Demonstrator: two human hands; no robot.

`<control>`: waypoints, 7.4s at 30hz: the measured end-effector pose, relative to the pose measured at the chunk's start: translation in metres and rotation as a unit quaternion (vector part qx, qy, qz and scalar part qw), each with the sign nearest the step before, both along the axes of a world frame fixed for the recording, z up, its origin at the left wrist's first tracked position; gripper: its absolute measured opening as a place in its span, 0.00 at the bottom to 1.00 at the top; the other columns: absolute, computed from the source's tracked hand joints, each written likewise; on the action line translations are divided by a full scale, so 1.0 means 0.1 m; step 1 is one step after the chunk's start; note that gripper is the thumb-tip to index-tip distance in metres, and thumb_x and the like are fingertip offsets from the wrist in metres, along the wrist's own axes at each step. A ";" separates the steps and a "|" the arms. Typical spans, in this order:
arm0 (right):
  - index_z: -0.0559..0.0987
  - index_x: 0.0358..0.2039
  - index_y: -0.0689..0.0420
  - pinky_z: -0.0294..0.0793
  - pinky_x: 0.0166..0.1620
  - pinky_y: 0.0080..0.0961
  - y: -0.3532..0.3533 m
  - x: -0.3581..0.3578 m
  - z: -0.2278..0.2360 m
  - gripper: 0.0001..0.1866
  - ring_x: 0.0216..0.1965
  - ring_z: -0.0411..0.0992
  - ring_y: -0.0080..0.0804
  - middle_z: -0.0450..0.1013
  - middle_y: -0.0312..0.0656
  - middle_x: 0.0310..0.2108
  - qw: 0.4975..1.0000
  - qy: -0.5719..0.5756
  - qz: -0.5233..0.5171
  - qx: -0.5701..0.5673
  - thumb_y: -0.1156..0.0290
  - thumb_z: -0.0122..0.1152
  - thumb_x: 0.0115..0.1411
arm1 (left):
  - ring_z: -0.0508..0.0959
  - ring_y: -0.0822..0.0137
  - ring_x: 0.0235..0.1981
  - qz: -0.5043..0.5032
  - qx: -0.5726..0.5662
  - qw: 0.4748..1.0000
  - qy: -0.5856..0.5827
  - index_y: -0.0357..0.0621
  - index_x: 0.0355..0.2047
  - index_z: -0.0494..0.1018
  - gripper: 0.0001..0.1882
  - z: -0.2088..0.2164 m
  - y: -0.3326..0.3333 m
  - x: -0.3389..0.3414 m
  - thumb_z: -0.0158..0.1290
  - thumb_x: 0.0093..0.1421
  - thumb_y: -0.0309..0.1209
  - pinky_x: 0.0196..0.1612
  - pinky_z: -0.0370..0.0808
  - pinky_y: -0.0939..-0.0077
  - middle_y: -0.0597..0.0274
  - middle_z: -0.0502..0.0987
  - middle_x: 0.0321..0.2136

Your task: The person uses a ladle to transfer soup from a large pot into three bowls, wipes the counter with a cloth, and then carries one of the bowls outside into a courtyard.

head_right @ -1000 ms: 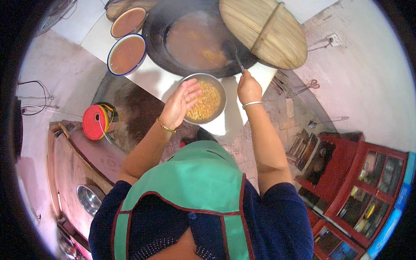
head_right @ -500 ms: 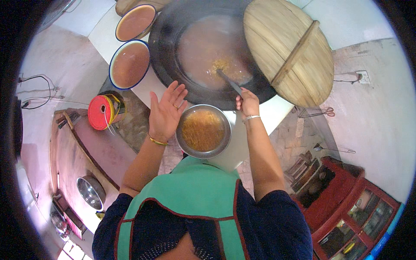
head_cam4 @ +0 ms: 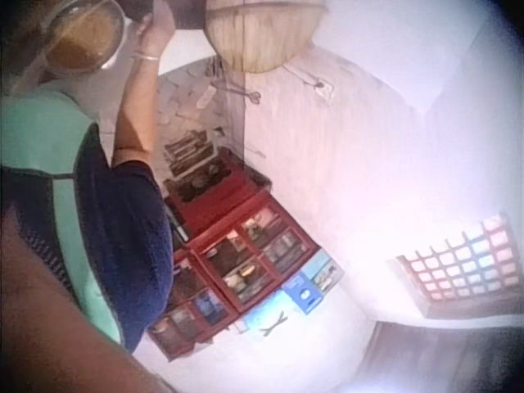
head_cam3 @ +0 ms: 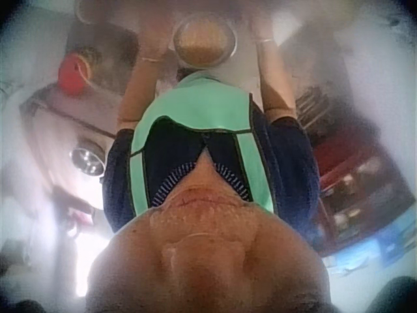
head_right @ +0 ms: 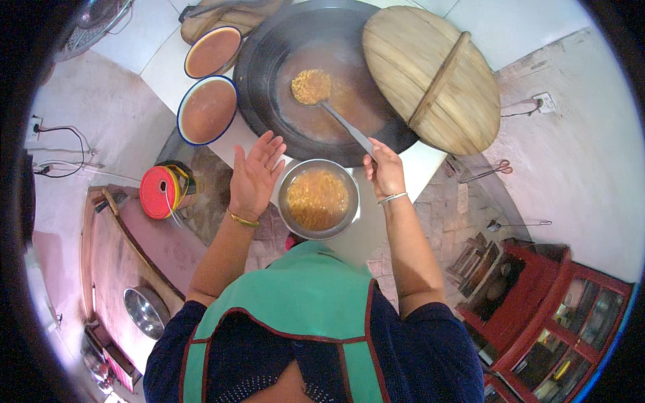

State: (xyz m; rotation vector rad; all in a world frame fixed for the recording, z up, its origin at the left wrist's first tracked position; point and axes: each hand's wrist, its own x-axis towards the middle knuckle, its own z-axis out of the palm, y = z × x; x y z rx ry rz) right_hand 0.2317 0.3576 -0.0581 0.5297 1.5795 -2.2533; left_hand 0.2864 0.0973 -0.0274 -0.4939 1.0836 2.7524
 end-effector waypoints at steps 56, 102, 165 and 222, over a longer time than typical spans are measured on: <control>0.71 0.47 0.62 0.70 0.42 0.40 -0.03 -0.72 -0.88 0.17 0.36 0.72 0.52 0.73 0.58 0.34 0.794 0.178 0.081 0.576 0.68 0.47 0.59 | 0.62 0.64 0.55 0.084 -0.029 0.994 -0.062 0.40 0.57 0.58 0.30 -0.12 -0.04 0.07 0.29 0.65 0.51 0.58 0.56 0.67 0.57 0.64 0.53; 0.70 0.51 0.59 0.64 0.21 0.16 0.00 2.81 1.38 0.17 0.16 0.62 0.18 0.64 0.33 0.18 0.810 0.205 0.054 0.547 0.72 0.48 0.61 | 0.56 0.57 0.60 -0.033 0.010 0.999 0.005 0.35 0.58 0.54 0.35 -0.07 0.05 0.99 0.30 0.64 0.53 0.62 0.49 0.63 0.46 0.57 0.57; 0.69 0.49 0.65 0.59 0.17 0.15 0.37 2.49 1.28 0.18 0.14 0.61 0.20 0.67 0.36 0.19 0.981 0.056 -0.132 0.131 0.68 0.44 0.62 | 0.60 0.58 0.57 -0.001 -0.010 1.000 0.023 0.33 0.57 0.54 0.34 0.12 -0.14 1.32 0.30 0.64 0.52 0.60 0.54 0.64 0.48 0.59 0.55; 0.73 0.48 0.59 0.71 0.31 0.15 -1.00 1.92 0.71 0.16 0.29 0.68 0.17 0.72 0.31 0.32 0.946 0.112 0.260 0.162 0.75 0.52 0.58 | 0.68 0.82 0.26 0.204 -0.169 0.961 -0.076 0.45 0.50 0.69 0.21 0.02 -0.51 2.93 0.49 0.53 0.23 0.31 0.71 0.85 0.74 0.68 0.25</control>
